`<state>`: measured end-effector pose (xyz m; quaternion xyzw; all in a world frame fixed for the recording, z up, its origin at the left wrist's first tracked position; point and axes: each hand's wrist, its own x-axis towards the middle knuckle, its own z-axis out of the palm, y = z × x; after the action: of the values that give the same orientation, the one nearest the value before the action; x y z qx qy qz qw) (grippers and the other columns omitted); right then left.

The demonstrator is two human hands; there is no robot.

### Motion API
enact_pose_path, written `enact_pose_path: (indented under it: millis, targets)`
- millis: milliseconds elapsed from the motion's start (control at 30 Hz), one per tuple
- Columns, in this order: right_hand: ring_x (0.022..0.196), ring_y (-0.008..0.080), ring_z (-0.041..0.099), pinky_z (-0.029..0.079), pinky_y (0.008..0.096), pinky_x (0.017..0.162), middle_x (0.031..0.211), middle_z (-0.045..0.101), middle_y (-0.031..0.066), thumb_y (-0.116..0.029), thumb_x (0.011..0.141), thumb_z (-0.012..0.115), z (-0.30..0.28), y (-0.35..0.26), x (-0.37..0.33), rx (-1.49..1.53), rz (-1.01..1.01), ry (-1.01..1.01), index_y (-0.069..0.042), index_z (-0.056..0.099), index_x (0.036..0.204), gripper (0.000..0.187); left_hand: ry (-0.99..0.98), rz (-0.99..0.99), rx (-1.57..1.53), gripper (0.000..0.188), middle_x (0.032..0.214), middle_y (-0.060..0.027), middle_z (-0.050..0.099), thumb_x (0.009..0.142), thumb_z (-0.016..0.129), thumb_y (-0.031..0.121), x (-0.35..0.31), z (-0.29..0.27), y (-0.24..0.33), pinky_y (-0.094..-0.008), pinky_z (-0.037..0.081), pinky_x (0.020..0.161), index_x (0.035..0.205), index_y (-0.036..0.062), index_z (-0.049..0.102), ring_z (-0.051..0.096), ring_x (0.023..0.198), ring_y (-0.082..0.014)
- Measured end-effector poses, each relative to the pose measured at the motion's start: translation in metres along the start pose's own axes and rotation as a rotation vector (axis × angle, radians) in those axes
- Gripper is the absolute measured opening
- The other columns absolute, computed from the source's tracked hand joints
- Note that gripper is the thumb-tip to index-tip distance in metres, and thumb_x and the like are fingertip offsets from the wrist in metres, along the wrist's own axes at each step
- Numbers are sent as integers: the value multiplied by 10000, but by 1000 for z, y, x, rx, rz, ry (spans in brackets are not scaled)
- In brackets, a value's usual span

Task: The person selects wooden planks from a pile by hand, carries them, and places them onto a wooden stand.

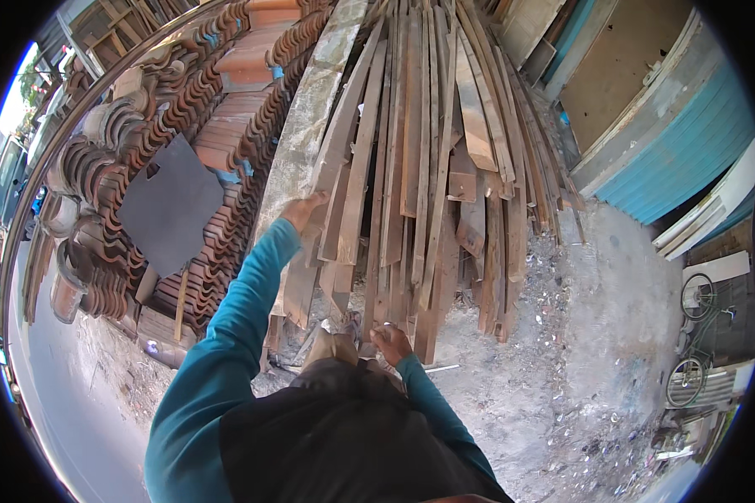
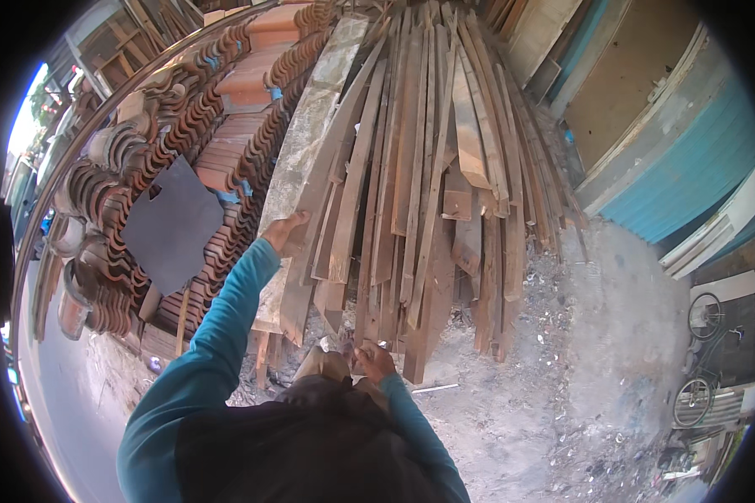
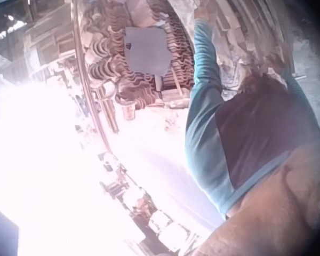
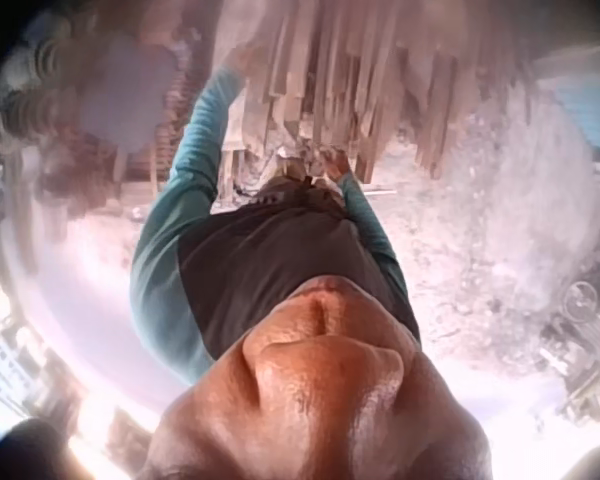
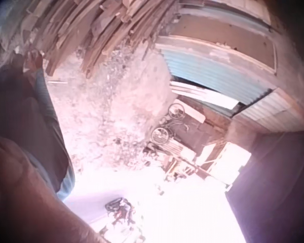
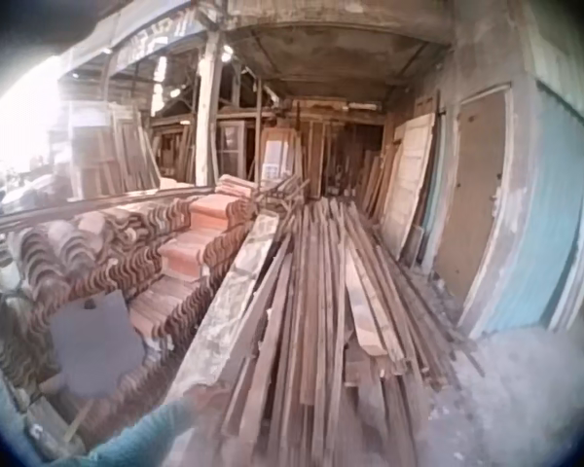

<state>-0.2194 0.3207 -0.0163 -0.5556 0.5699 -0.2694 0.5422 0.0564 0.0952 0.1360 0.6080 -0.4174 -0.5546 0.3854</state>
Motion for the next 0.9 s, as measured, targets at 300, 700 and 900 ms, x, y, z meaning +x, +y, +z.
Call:
enact_pose_path:
  millis: [300,700,900]
  targets:
    - [660,244,645,508,354,591,740,633,135,-216,874,555,-56,156,-148,-130,-29,337,-54,599,844,170,-45,-131,-85,480,840,-63,606,773,688,446,-28,17,19,-305,489,556,1095,102,594,584,621,-167]
    - [603,198,601,480,298,496,732,601,115,-239,880,586,-101,179,-142,724,640,645,18,582,859,257,96,122,-287,427,724,-63,580,796,641,371,-79,-20,182,-291,478,497,1042,34,552,576,560,-181]
    - [571,153,594,460,258,477,738,619,83,-216,868,579,-81,175,-78,355,284,526,19,586,863,235,-103,126,-331,429,737,-65,594,813,611,373,-73,-7,213,-277,489,508,1088,49,551,602,647,-158]
